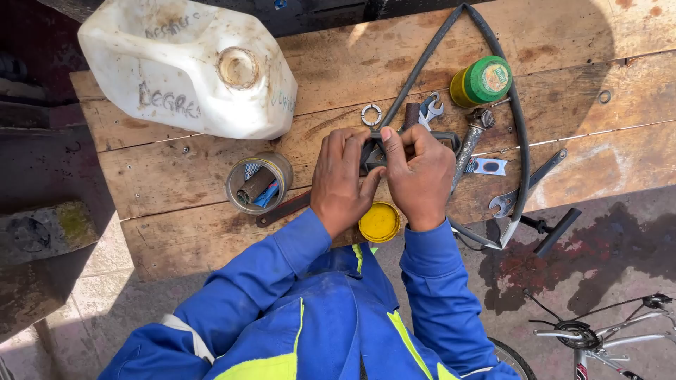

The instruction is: The person applies glue to a bicycle inner tube and then installs the tube into a bicycle tire. The person works at a wooden table, handling the tube, glue, and tire before placing the tube inside the tire casing.

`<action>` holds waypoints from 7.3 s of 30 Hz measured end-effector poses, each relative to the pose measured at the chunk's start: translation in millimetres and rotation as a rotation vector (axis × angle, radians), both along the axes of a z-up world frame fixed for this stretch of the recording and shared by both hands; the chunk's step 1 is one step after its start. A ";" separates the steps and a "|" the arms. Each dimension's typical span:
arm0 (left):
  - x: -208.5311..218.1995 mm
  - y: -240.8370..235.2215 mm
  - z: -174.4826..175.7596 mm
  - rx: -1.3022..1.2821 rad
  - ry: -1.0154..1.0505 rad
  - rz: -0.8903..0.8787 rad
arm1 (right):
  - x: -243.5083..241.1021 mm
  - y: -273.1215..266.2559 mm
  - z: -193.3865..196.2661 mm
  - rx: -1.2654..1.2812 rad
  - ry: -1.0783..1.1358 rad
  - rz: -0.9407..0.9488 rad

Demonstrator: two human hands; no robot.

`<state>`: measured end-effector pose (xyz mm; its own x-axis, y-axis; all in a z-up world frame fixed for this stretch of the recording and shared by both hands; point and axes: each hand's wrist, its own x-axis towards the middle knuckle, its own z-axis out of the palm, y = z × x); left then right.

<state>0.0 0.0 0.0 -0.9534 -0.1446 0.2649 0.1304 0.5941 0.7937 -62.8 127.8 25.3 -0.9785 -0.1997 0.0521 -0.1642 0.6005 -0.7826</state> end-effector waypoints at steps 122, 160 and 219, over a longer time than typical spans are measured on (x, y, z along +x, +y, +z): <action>-98.0 15.3 33.0 0.184 0.225 -0.334 | -8.8 36.7 79.3 0.218 0.425 0.004; -96.5 2.0 51.2 0.087 0.224 -0.094 | 14.1 57.6 29.5 -1.185 -0.397 -0.465; -57.0 -0.6 79.6 0.645 -0.115 -0.475 | 46.0 51.3 18.4 -0.765 -0.257 -0.070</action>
<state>-57.0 -0.6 79.6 -0.9676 0.1918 0.1641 0.1505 -0.0835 0.9851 -16.8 179.1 43.8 -0.9874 -0.1374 -0.0783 0.0944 -0.1145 -0.9889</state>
